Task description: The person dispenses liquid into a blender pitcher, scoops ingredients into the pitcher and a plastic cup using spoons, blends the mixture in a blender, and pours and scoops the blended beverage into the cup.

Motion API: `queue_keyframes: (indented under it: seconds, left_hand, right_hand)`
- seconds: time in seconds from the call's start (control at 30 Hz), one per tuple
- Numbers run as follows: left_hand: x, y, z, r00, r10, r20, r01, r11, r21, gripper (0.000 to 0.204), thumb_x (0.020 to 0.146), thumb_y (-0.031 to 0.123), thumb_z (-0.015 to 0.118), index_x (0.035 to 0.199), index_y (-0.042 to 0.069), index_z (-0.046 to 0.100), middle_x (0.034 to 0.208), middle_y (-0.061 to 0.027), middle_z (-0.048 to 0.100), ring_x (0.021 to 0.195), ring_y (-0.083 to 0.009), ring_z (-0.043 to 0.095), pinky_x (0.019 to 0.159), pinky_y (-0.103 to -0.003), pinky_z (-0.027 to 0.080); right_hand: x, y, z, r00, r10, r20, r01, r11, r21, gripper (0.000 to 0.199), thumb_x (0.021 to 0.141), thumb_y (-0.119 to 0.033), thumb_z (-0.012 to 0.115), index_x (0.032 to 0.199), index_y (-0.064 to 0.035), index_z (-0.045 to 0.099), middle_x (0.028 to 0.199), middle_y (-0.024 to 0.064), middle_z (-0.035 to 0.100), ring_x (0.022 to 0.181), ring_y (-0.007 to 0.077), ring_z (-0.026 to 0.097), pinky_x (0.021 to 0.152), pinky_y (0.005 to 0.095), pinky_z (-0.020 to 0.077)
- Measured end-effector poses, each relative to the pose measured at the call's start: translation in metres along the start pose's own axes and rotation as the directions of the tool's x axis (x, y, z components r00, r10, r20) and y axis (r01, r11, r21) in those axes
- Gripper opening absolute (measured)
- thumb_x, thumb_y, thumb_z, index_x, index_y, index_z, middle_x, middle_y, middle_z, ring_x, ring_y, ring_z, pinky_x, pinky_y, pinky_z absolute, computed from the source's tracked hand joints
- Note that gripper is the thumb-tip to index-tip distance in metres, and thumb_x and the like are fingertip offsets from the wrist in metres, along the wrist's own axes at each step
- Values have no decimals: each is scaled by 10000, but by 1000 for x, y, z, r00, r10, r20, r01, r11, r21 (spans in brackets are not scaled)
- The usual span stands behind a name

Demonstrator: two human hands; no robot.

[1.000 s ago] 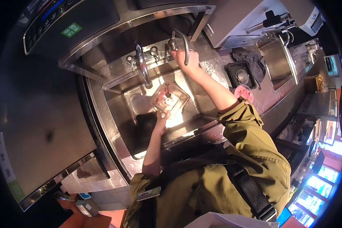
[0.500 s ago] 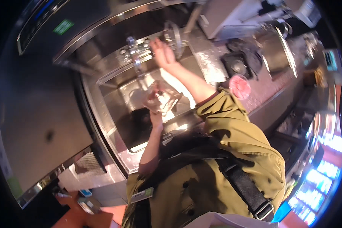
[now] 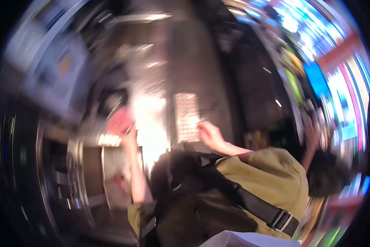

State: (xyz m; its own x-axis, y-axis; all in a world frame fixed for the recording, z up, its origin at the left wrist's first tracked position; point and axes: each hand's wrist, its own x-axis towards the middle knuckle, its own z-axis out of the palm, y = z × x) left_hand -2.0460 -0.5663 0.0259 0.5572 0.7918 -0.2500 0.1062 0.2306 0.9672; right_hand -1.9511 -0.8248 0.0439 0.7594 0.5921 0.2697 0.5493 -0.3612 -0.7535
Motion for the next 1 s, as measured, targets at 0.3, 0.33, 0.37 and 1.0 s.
queue_keyframes:
  seconds: [0.3, 0.33, 0.37, 1.0]
  left_hand:
    - [-8, 36, 77, 758, 603, 249, -632, 773, 54, 419, 663, 107, 655, 1019, -50, 502, 904, -101, 585, 817, -173, 542, 754, -296, 427]
    - [-9, 39, 90, 715, 629, 305, -665, 746, 21, 420, 659, 102, 655, 1019, -50, 501, 906, -102, 584, 818, -172, 543, 755, -295, 427]
    - [-14, 42, 95, 679, 649, 343, -693, 721, 8, 422, 656, 98, 654, 1020, -50, 500, 908, -102, 584, 820, -172, 544, 756, -295, 428]
    - [-295, -56, 735, 34, 601, 799, -178, 790, -587, 760, 587, 38, 745, 1200, -1, 298, 1160, -118, 369, 1093, -197, 356, 931, -304, 290]
  right_hand:
    - [-69, 97, -44, 940, 142, -310, -185, 976, -116, 281, 707, 12, 464, 975, -53, 517, 857, 103, 553, 799, 257, 566, 679, 319, 456]
    - [-70, 107, -57, 919, 172, -354, -227, 966, -121, 248, 722, -5, 466, 960, -45, 519, 855, 104, 553, 799, 257, 564, 680, 323, 455]
    - [-70, 117, -66, 908, 196, -370, -255, 960, -117, 216, 737, -21, 469, 946, -37, 521, 854, 105, 553, 799, 256, 561, 682, 327, 454]
    - [-245, 197, -208, -155, 546, -823, -690, 536, 486, 194, 764, -48, 499, 952, -30, 544, 832, 118, 595, 702, 232, 596, 598, 300, 466]
